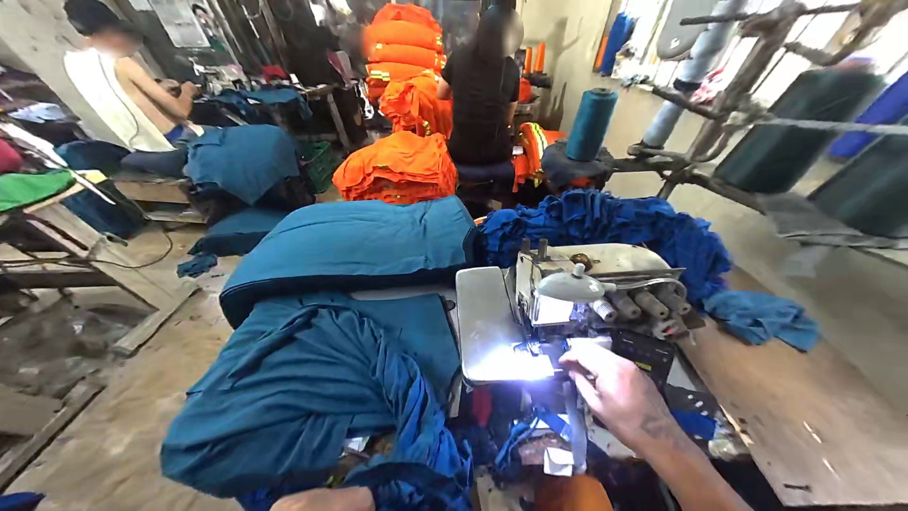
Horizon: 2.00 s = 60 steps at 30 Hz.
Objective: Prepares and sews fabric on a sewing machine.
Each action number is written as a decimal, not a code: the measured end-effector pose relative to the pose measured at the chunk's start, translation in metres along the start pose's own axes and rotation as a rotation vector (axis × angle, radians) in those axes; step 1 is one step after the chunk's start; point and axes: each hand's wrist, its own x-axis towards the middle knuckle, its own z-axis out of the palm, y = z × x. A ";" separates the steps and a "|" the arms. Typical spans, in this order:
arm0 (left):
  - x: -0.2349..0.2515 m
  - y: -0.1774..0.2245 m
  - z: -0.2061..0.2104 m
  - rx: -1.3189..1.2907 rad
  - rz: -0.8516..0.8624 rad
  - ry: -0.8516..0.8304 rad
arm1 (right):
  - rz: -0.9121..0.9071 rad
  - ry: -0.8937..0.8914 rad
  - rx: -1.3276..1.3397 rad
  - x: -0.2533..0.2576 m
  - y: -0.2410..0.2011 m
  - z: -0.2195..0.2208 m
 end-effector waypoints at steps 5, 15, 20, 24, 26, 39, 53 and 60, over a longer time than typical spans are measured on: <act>-0.005 -0.006 0.010 -0.035 0.013 0.035 | -0.357 -0.189 0.165 -0.037 -0.032 0.022; -0.019 -0.034 -0.047 -0.142 -0.018 0.537 | 0.031 0.159 0.615 -0.049 -0.019 0.057; -0.004 -0.016 -0.016 -0.249 -0.005 0.403 | 0.227 0.055 0.632 -0.025 -0.005 0.018; -0.002 -0.008 -0.001 -0.280 0.007 0.375 | 0.100 0.136 0.427 -0.021 -0.002 0.001; -0.008 -0.009 -0.002 -0.283 -0.009 0.359 | 0.052 0.146 0.352 -0.023 0.000 -0.002; -0.005 0.005 0.008 -0.282 0.000 0.236 | -0.156 0.059 0.202 -0.070 -0.028 0.056; 0.055 0.012 -0.078 -0.308 0.389 -0.236 | -0.510 0.007 0.734 -0.070 -0.041 0.009; 0.099 0.033 -0.137 -0.121 0.299 0.579 | -0.655 0.014 1.026 -0.037 -0.117 0.048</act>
